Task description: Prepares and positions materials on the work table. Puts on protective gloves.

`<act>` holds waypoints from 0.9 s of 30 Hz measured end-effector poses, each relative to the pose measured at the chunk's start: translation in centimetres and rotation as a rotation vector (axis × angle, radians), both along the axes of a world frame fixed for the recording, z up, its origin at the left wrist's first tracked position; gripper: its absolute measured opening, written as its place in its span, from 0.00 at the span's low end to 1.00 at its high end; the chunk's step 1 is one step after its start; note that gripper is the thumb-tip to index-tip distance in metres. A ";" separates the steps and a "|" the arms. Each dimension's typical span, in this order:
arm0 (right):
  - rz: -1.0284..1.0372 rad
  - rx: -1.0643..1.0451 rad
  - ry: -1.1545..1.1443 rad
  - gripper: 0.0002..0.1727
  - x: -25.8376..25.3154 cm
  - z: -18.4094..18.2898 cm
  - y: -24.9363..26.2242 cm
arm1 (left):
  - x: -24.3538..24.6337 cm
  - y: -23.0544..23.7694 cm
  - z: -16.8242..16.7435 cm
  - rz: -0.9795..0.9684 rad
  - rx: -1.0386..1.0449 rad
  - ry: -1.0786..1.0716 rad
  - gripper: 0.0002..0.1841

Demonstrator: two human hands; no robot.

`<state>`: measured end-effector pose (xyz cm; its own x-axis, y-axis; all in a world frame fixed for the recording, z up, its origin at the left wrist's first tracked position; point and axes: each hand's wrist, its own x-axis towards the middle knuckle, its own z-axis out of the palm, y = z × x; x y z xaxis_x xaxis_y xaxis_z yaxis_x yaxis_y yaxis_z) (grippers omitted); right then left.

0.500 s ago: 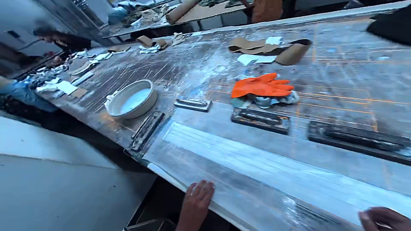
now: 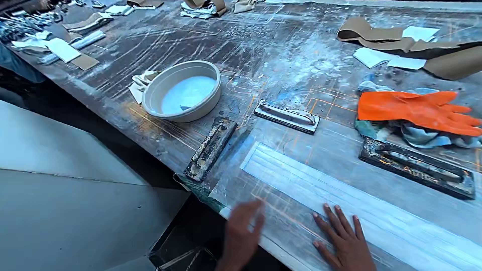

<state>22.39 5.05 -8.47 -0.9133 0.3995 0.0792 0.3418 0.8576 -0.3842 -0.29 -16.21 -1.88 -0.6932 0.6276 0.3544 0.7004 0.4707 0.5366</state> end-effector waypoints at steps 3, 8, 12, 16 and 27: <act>0.084 -0.028 -0.092 0.33 -0.3 0.5 -2.5 | -12.2 -0.4 3.9 0.217 -0.128 0.022 0.21; 0.089 -0.053 -0.126 0.33 -0.4 0.9 -3.4 | -25.4 0.7 4.8 0.279 -0.320 -0.328 0.24; 0.089 -0.057 -0.130 0.32 -0.3 0.8 -3.6 | -28.2 2.1 3.9 0.278 -0.130 -0.985 0.21; 0.093 -0.087 -0.126 0.32 -0.4 0.8 -3.7 | -23.5 3.3 4.8 0.288 -0.178 -0.827 0.18; 0.080 -0.009 -0.110 0.33 -0.3 0.5 -3.7 | -14.9 9.7 3.6 0.090 -0.021 -1.065 0.20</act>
